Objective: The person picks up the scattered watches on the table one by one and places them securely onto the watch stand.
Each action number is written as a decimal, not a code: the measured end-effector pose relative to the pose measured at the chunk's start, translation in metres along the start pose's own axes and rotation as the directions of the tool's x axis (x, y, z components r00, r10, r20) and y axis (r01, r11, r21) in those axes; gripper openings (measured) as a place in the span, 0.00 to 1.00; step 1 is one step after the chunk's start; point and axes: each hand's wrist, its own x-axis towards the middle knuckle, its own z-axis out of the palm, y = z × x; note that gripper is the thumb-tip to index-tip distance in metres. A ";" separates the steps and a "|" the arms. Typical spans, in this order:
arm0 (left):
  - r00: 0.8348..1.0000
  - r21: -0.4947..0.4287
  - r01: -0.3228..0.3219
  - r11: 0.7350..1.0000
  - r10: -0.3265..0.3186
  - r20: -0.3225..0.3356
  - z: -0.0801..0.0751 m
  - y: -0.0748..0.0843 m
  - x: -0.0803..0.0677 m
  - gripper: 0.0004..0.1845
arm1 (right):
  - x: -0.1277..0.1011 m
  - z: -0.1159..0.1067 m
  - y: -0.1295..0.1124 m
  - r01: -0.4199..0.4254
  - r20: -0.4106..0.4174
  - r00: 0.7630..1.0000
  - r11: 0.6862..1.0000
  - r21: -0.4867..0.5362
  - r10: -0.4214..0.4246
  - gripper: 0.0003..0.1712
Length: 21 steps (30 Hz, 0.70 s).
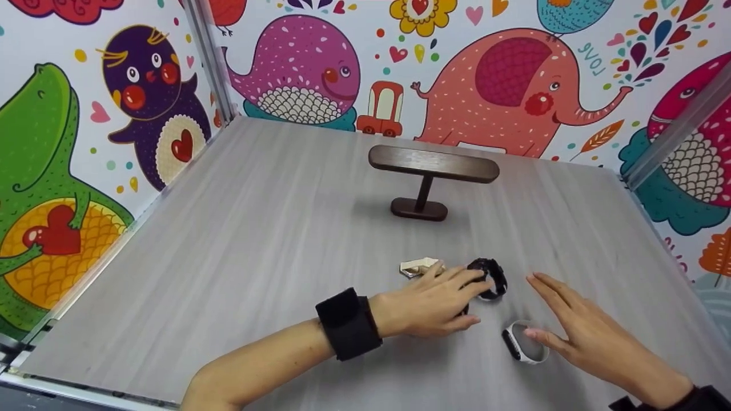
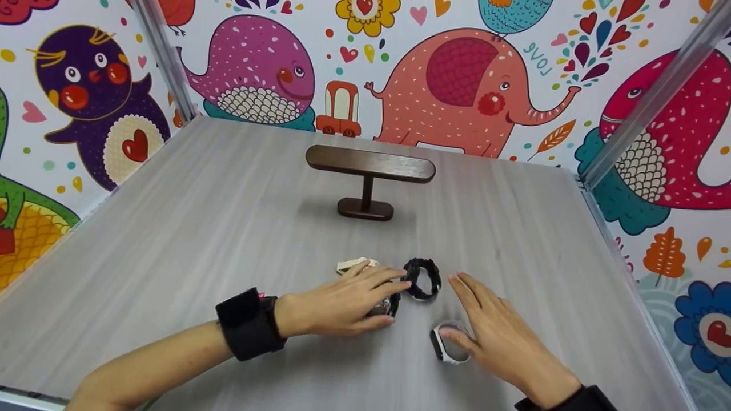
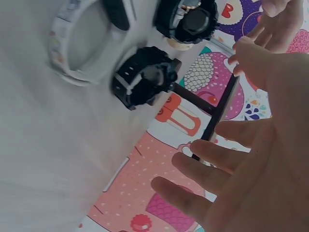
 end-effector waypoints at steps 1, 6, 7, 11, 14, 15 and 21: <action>1.000 0.021 0.000 1.000 0.000 -0.002 0.002 0.001 0.001 0.31 | -0.001 0.002 0.002 0.007 0.000 1.000 1.000 0.006 -0.007 0.49; 0.998 0.163 0.007 0.987 -0.016 0.057 0.014 0.013 0.010 0.29 | -0.006 0.015 0.009 0.101 0.022 0.995 0.995 0.004 -0.101 0.50; 0.997 0.190 0.005 0.982 -0.020 0.080 0.016 0.017 0.012 0.29 | -0.006 0.017 0.010 0.119 0.040 0.992 0.993 0.001 -0.119 0.50; 0.987 0.242 -0.022 0.970 -0.017 0.158 0.023 0.030 0.024 0.27 | -0.005 0.024 0.014 0.159 0.103 0.982 0.987 -0.008 -0.157 0.48; 0.983 0.285 -0.052 0.957 -0.002 0.186 0.029 0.039 0.033 0.27 | -0.005 0.029 0.016 0.181 0.103 0.979 0.983 -0.015 -0.179 0.47; 0.981 0.300 -0.058 0.952 -0.001 0.192 0.031 0.041 0.035 0.26 | -0.005 0.031 0.017 0.188 0.096 0.978 0.982 -0.025 -0.185 0.46; 0.980 0.363 -0.073 0.929 -0.001 0.200 0.039 0.051 0.046 0.23 | -0.004 0.040 0.019 0.245 0.074 0.968 0.965 -0.096 -0.239 0.45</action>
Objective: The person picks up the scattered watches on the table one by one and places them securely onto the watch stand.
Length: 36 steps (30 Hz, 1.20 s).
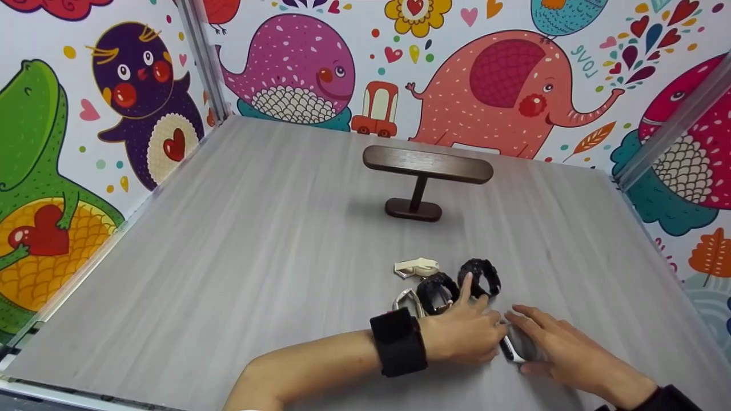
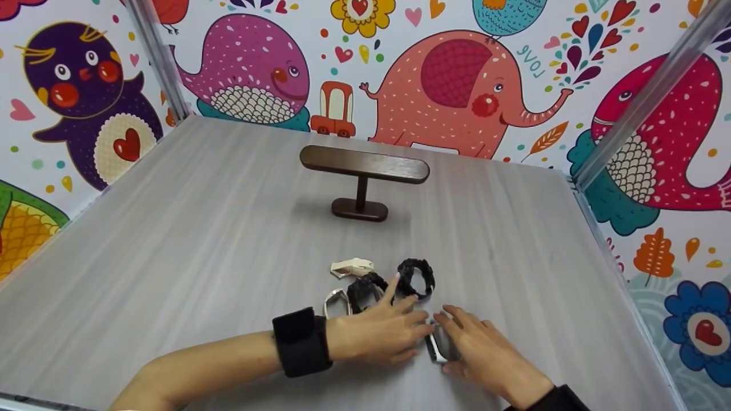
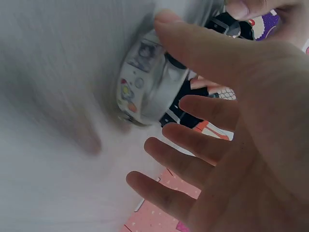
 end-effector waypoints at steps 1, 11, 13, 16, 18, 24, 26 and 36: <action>1.000 0.000 0.000 1.000 0.000 0.001 0.000 0.001 0.001 0.23 | 0.001 0.001 0.000 0.002 0.004 1.000 1.000 -0.002 -0.002 0.45; 1.000 -0.071 0.009 0.997 -0.007 0.016 0.009 0.001 0.002 0.24 | 0.008 0.004 -0.002 -0.007 0.047 0.999 0.999 0.048 0.005 0.42; 1.000 -0.079 0.005 0.997 -0.004 0.013 0.010 0.001 0.001 0.25 | 0.009 0.005 -0.002 0.003 0.030 1.000 0.998 0.062 -0.004 0.41; 1.000 -0.108 0.004 0.994 -0.003 0.016 0.009 -0.001 -0.001 0.27 | 0.012 0.006 -0.002 0.033 -0.029 0.999 0.997 0.063 -0.031 0.39; 1.000 -0.153 0.005 0.988 -0.004 0.012 0.008 -0.003 -0.004 0.28 | 0.013 0.005 -0.003 0.048 -0.064 0.997 0.996 0.071 -0.043 0.38; 0.999 -0.330 0.020 0.944 -0.033 -0.033 0.000 -0.019 -0.013 0.33 | 0.022 -0.009 -0.007 -0.011 -0.123 0.992 0.988 0.151 0.029 0.36; 0.997 -0.398 0.025 0.917 -0.053 -0.060 -0.005 -0.027 -0.015 0.34 | 0.027 -0.016 -0.009 -0.017 -0.166 0.985 0.980 0.200 0.051 0.36; 0.920 -0.671 -0.140 0.728 -0.155 -0.361 -0.029 -0.074 -0.028 0.30 | 0.056 -0.045 -0.017 0.052 -0.503 0.863 0.984 0.172 0.042 0.47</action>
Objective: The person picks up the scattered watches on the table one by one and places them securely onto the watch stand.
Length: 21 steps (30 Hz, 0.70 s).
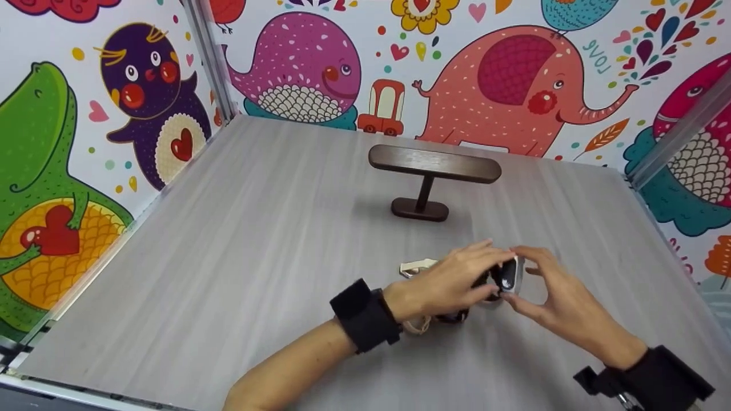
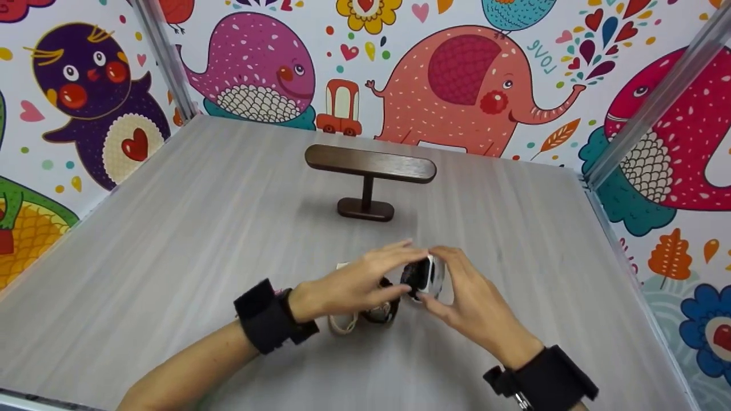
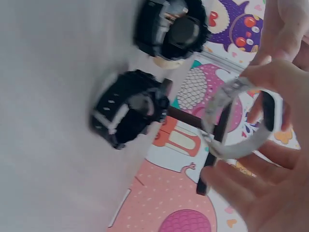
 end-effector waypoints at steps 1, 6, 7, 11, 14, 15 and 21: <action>1.000 -0.008 -0.012 1.000 0.012 -0.018 -0.005 -0.001 0.000 0.30 | 0.004 -0.001 0.000 0.014 -0.020 1.000 1.000 0.023 -0.014 0.48; 0.991 0.009 -0.077 0.997 0.077 -0.107 -0.028 -0.005 0.001 0.31 | 0.022 -0.007 0.001 0.110 -0.116 0.989 0.984 0.142 -0.094 0.54; 0.987 0.010 -0.093 0.996 0.093 -0.129 -0.031 -0.006 0.001 0.32 | 0.026 -0.008 0.001 0.129 -0.131 0.985 0.980 0.152 -0.110 0.54; 0.966 0.003 -0.152 0.988 0.150 -0.211 -0.041 -0.011 0.003 0.33 | 0.040 -0.010 0.000 0.172 -0.163 0.976 0.970 0.174 -0.143 0.54; 0.959 0.048 -0.153 0.987 0.160 -0.232 -0.053 -0.018 0.005 0.33 | 0.049 -0.007 0.000 0.184 -0.185 0.971 0.966 0.183 -0.151 0.53; 0.961 0.070 -0.137 0.988 0.150 -0.231 -0.058 -0.021 0.007 0.33 | 0.053 -0.005 0.001 0.187 -0.194 0.969 0.964 0.188 -0.150 0.52; 0.969 0.166 0.032 0.986 0.010 -0.248 -0.100 -0.056 0.018 0.35 | 0.077 0.004 0.026 0.134 -0.232 0.970 0.958 0.252 -0.075 0.47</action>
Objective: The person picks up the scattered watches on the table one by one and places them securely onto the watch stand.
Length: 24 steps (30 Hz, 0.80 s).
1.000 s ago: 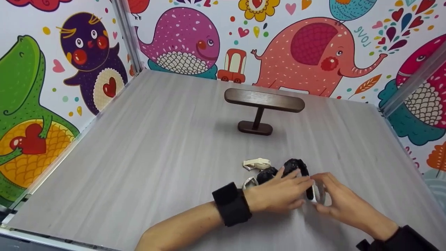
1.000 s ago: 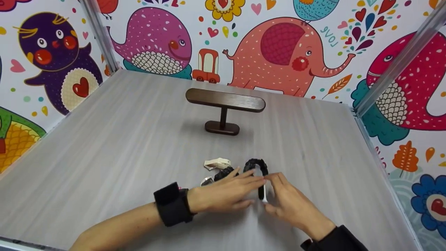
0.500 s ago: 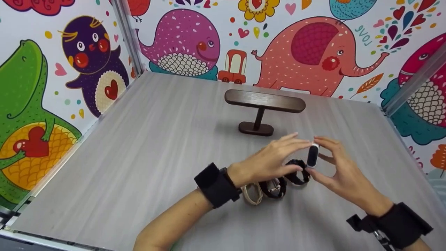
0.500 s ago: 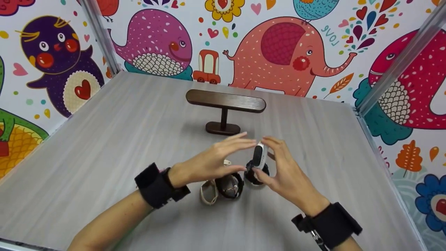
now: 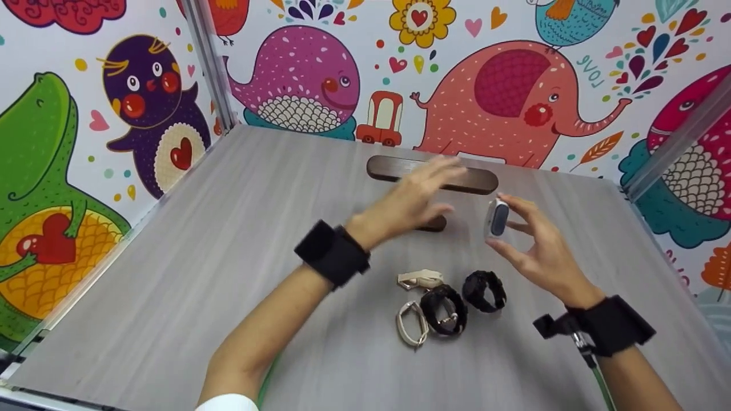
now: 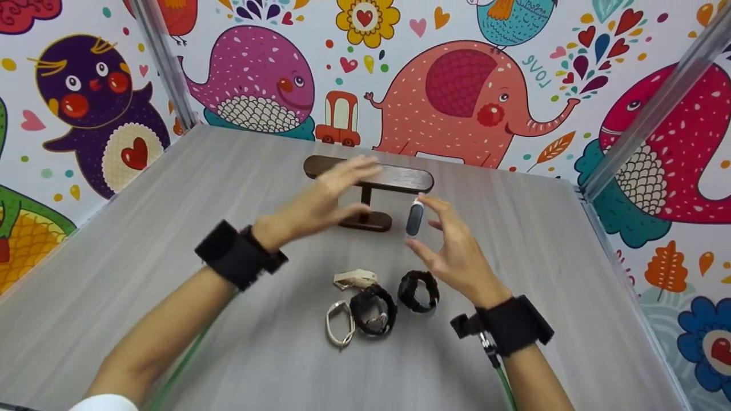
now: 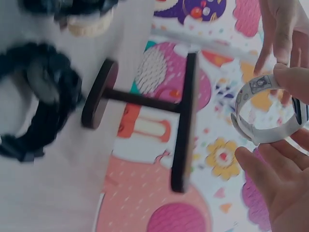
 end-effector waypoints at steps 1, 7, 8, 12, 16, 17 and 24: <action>0.999 0.007 0.033 0.999 -0.033 -0.001 -0.005 -0.009 0.001 0.35 | 0.003 0.000 0.006 -0.021 -0.006 1.000 1.000 0.012 0.021 0.46; 0.980 0.018 0.200 0.980 -0.200 0.013 -0.019 -0.053 -0.003 0.36 | 0.015 -0.006 0.040 -0.200 0.014 0.980 0.980 -0.007 0.200 0.41; 0.976 0.019 0.216 0.976 -0.216 0.012 -0.020 -0.059 -0.004 0.36 | 0.016 -0.008 0.045 -0.227 0.024 0.973 0.974 -0.022 0.228 0.41; 0.966 0.018 0.259 0.966 -0.259 -0.002 -0.019 -0.077 -0.010 0.35 | 0.021 -0.014 0.058 -0.283 0.051 0.957 0.957 -0.058 0.286 0.39; 0.952 0.010 0.306 0.952 -0.306 -0.013 -0.020 -0.094 -0.014 0.36 | 0.029 -0.015 0.070 -0.319 0.069 0.944 0.946 -0.066 0.323 0.39; 0.948 0.006 0.319 0.948 -0.319 -0.011 -0.020 -0.098 -0.014 0.36 | 0.032 -0.015 0.072 -0.333 0.076 0.938 0.941 -0.064 0.338 0.39; 0.934 0.002 0.357 0.934 -0.357 0.013 -0.016 -0.115 -0.016 0.38 | 0.047 -0.011 0.085 -0.406 0.136 0.900 0.910 -0.081 0.414 0.37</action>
